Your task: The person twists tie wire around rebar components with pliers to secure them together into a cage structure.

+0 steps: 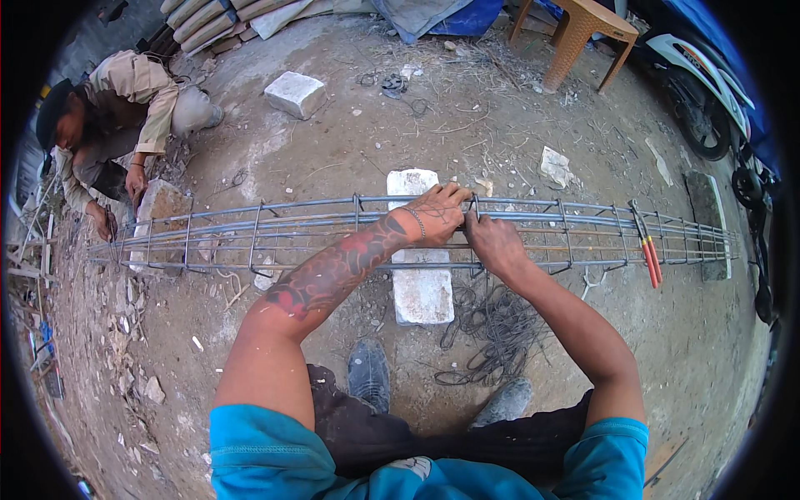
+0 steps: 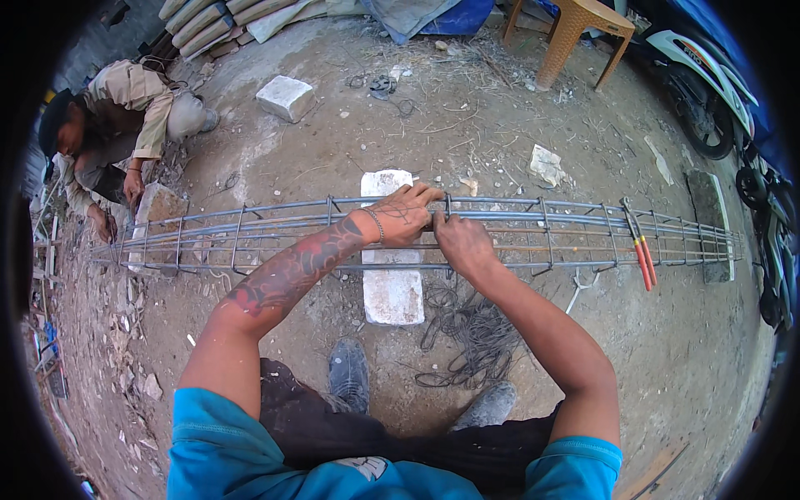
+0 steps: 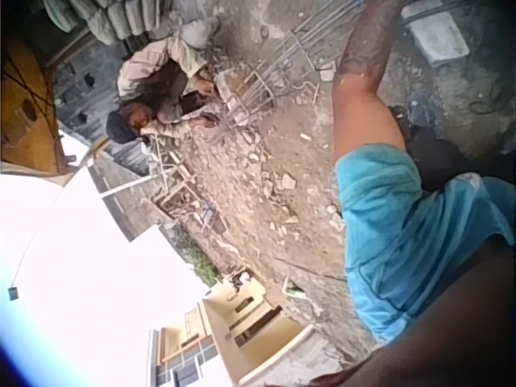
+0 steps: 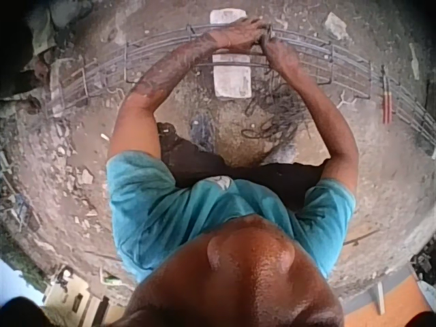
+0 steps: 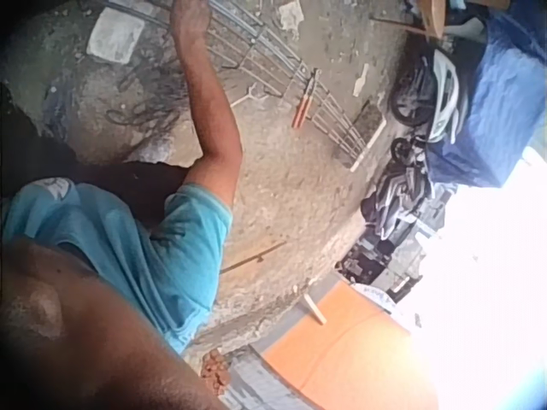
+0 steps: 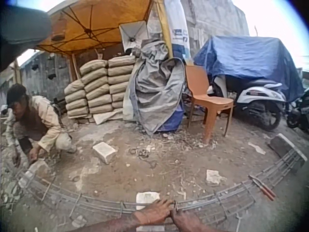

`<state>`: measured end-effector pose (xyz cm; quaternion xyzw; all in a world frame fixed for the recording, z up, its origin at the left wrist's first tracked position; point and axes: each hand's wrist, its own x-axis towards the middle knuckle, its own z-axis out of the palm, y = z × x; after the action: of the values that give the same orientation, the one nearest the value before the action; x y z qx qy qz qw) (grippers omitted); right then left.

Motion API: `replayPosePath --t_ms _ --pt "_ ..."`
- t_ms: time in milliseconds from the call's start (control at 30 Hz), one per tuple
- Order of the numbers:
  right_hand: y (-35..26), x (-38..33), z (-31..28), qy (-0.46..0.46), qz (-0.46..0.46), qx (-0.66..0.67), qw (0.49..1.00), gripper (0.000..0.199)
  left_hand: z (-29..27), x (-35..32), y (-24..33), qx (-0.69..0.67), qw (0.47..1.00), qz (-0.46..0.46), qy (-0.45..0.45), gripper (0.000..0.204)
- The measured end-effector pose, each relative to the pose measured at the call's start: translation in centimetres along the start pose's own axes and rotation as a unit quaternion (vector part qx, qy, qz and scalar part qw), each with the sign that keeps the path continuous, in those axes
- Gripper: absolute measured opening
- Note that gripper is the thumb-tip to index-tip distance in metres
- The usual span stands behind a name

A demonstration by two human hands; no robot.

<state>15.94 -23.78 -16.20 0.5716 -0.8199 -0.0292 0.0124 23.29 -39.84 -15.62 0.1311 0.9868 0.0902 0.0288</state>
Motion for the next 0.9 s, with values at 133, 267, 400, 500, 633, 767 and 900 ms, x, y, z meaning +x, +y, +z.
replayPosePath --t_ms 133,267,400,500,633,767,900 --pt "0.0 0.0 0.2 -0.005 -0.006 -0.001 1.0 0.017 0.9 -0.3 1.6 -0.004 0.999 -0.037 0.024 0.037" --pt "0.3 -0.2 0.7 0.03 0.0 0.023 0.999 0.017 1.5 -0.1 2.7 0.036 0.994 -0.009 0.104 0.042" --pt "0.4 -0.4 1.0 0.037 -0.004 0.029 0.999 0.02 2.1 -0.3 4.4 0.105 0.991 -0.045 0.073 0.034" --pt "0.3 -0.4 1.0 0.042 -0.001 0.027 0.999 0.017 2.2 -0.4 5.1 0.089 0.987 -0.102 0.089 0.032" --pt "0.1 -0.4 1.0 0.03 -0.007 0.013 0.999 0.018 1.2 -1.0 2.7 0.002 0.977 -0.18 0.114 0.027" --pt "-0.1 -0.2 1.1 0.018 0.004 0.003 1.0 0.023 0.6 -1.7 0.7 0.007 0.975 -0.202 0.095 0.021" --pt "-0.2 -0.1 1.4 0.018 0.024 0.019 0.999 0.025 0.9 -1.9 1.2 -0.022 0.971 -0.208 0.119 0.018"
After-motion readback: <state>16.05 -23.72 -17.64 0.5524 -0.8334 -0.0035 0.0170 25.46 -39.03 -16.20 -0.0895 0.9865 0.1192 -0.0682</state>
